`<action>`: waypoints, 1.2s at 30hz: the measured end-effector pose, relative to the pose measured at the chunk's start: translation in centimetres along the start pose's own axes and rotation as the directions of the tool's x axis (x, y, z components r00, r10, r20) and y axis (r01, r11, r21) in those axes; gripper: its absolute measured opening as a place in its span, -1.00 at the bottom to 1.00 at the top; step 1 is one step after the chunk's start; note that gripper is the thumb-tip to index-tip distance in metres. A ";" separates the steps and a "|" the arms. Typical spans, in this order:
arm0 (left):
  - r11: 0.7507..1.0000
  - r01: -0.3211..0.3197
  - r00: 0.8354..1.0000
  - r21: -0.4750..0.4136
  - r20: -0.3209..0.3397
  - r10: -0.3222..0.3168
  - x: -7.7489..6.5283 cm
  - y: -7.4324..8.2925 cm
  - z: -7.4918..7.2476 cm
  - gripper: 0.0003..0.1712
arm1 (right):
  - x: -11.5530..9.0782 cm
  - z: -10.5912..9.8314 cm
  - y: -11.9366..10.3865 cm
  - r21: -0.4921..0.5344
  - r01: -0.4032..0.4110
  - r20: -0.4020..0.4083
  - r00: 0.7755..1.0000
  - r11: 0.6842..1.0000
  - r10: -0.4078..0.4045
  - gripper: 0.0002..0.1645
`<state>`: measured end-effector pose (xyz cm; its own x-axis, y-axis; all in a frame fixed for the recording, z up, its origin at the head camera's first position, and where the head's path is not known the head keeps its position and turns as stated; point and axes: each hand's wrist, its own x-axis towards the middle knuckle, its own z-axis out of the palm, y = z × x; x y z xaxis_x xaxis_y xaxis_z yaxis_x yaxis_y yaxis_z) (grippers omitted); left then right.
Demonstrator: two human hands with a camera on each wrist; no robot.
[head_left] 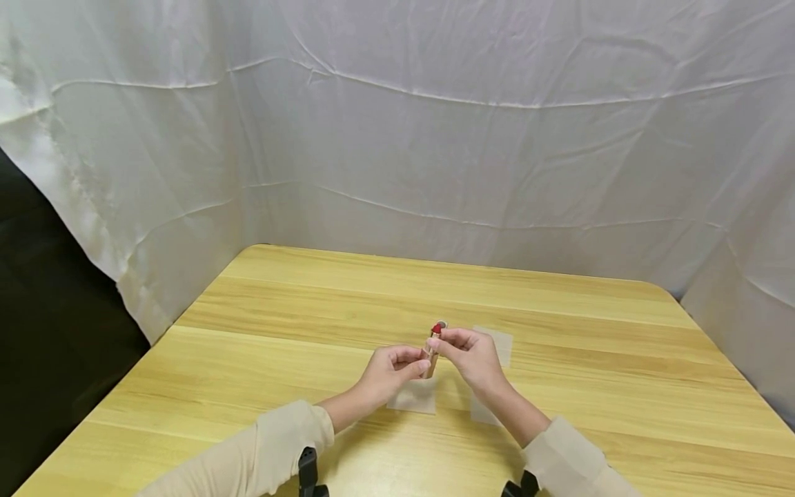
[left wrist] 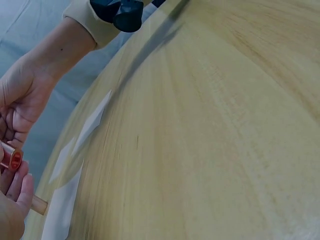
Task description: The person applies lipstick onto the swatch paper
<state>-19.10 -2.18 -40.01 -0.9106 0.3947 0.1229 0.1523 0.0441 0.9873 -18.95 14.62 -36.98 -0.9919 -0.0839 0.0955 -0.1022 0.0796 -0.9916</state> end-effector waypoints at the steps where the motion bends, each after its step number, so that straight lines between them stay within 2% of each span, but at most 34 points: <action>1: 1.000 0.005 1.000 0.000 -0.013 -0.005 0.0 0.0 0.0 -0.68 | 0.0 0.0 0.0 -0.003 0.001 -0.001 1.000 1.000 -0.001 -0.71; 8: 0.999 0.017 0.996 0.050 -0.092 -0.012 -0.1 0.3 0.3 -0.72 | 0.0 0.4 0.1 -0.013 -0.015 -0.046 0.999 1.000 0.015 -0.74; 14: 0.998 0.025 0.992 0.058 -0.127 -0.017 -0.2 0.4 0.4 -0.72 | 0.0 0.5 0.2 -0.022 -0.013 -0.048 0.999 1.000 0.012 -0.73; 19: 0.998 0.017 0.995 0.061 -0.103 -0.011 -0.1 0.3 0.2 -0.70 | 0.0 0.4 0.1 -0.027 -0.033 -0.038 0.999 0.999 0.032 -0.73; 29: 0.998 -0.010 1.000 0.070 0.013 0.009 -0.1 0.2 -0.4 -0.66 | 0.2 0.1 -0.3 0.008 -0.014 0.012 1.000 1.000 0.013 -0.69; 36: 0.997 -0.014 0.999 0.073 -0.038 0.017 -0.5 0.5 -1.1 -0.67 | 0.3 0.1 -0.3 0.032 -0.026 0.038 0.999 0.999 0.025 -0.62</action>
<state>-18.98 -3.38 -39.44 -0.9219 0.3601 0.1431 0.1926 0.1055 0.9756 -19.22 14.45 -36.66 -0.9905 -0.1200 0.0672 -0.0737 0.0504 -0.9960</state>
